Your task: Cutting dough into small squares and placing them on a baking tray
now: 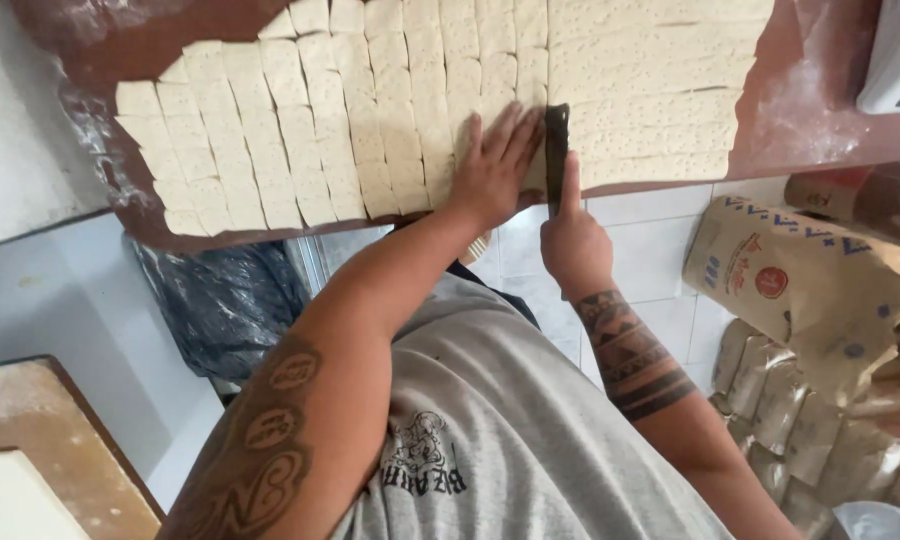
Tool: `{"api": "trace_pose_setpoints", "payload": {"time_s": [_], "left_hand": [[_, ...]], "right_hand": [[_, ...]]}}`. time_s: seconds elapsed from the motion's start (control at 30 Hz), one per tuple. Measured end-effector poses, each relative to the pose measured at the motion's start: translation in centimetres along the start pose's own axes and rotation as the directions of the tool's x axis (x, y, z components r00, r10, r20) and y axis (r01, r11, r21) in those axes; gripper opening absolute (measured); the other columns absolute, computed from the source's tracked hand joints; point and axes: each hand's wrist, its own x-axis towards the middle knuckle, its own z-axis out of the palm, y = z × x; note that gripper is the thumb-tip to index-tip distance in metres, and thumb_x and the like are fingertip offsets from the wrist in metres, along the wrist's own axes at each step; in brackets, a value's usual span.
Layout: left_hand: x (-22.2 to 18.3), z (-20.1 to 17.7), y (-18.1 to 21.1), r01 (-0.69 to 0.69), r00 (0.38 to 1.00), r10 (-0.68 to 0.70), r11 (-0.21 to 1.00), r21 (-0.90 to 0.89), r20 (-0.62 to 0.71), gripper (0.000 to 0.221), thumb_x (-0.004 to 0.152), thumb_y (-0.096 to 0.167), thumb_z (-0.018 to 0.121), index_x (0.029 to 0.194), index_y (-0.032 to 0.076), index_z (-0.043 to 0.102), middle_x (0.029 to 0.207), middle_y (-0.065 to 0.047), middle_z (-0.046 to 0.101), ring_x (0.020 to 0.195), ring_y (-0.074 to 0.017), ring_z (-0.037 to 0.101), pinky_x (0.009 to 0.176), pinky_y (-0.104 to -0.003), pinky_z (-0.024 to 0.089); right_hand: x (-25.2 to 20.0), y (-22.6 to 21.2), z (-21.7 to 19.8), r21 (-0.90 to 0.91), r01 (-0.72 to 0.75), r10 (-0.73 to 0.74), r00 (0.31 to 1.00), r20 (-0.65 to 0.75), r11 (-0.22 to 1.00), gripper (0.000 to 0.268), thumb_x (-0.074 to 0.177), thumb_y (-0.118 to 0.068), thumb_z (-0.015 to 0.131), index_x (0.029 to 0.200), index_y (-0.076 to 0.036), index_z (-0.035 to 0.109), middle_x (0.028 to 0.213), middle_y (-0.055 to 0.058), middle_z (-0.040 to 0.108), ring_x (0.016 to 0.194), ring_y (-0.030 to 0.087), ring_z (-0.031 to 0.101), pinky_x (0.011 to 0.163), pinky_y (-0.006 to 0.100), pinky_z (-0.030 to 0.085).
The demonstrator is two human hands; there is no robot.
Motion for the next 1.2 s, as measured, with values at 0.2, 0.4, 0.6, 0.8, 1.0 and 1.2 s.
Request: {"api": "trace_pose_setpoints", "payload": {"time_s": [0.2,0.4,0.6,0.8,1.0,1.2], "left_hand": [[-0.5,-0.3,0.4,0.031,0.996,-0.027,0.998,0.046,-0.080,0.093,0.092,0.061,0.068,0.161,0.008,0.036,0.170,-0.013,0.021,0.156,-0.0369,0.012,0.120,-0.070,0.021],[0.7,1.8,-0.2,-0.011,0.995,-0.010,0.979,-0.205,-0.102,0.096,0.083,0.061,0.075,0.153,0.003,0.044,0.164,-0.016,0.028,0.155,-0.0399,0.016,0.118,-0.068,0.022],[8.3,-0.3,-3.6,-0.015,0.984,-0.006,0.993,-0.120,-0.179,0.088,0.093,0.053,0.077,0.159,0.007,0.040,0.170,-0.007,0.016,0.157,-0.0340,0.012,0.123,-0.059,0.028],[9.6,-1.8,-4.9,-0.035,0.987,0.021,0.996,-0.084,-0.158,0.082,0.103,0.060,0.049,0.164,0.007,0.031,0.170,-0.015,0.023,0.155,-0.0396,0.006,0.126,-0.062,0.015],[10.3,-3.0,-4.3,0.048,0.999,-0.048,0.996,-0.071,-0.001,0.085,0.100,0.056,0.056,0.166,0.012,0.025,0.173,-0.010,0.014,0.158,-0.0348,0.003,0.127,-0.058,0.010],[10.0,-2.2,-3.7,0.075,0.996,-0.080,0.992,-0.100,-0.050,0.085,0.109,0.059,0.062,0.168,0.012,0.022,0.172,-0.009,0.011,0.158,-0.0346,0.005,0.129,-0.059,0.014]], "right_hand": [[-10.5,5.2,6.2,0.086,-0.008,0.006,1.000,0.025,0.996,0.092,0.093,-0.017,0.050,0.169,-0.026,-0.001,0.085,0.022,0.070,0.077,0.047,0.073,0.064,0.059,0.059],[-9.1,12.7,12.6,0.146,0.050,0.000,0.946,-0.323,0.988,0.079,0.092,-0.025,0.055,0.166,-0.031,0.030,0.097,0.014,0.073,0.075,0.043,0.071,0.064,0.053,0.057],[4.6,5.2,-3.0,0.221,0.175,-0.111,0.954,-0.277,0.959,0.082,0.095,-0.012,0.045,0.168,-0.021,0.008,0.071,0.020,0.066,0.052,0.045,0.055,0.049,0.055,0.039],[13.7,-4.2,-14.2,0.110,-0.059,0.055,0.998,0.034,0.992,0.084,0.101,-0.010,0.044,0.167,-0.027,-0.005,0.076,0.017,0.068,0.060,0.036,0.063,0.053,0.047,0.051],[15.5,-3.7,-13.3,0.190,-0.028,0.022,0.999,0.031,0.981,0.086,0.102,-0.010,0.046,0.165,-0.026,-0.010,0.081,0.022,0.070,0.065,0.040,0.066,0.056,0.051,0.053],[6.3,-0.1,-8.6,0.152,-0.089,0.071,0.990,0.120,0.984,0.093,0.091,-0.009,0.046,0.167,-0.023,-0.005,0.076,0.023,0.069,0.063,0.045,0.064,0.059,0.057,0.049]]}}
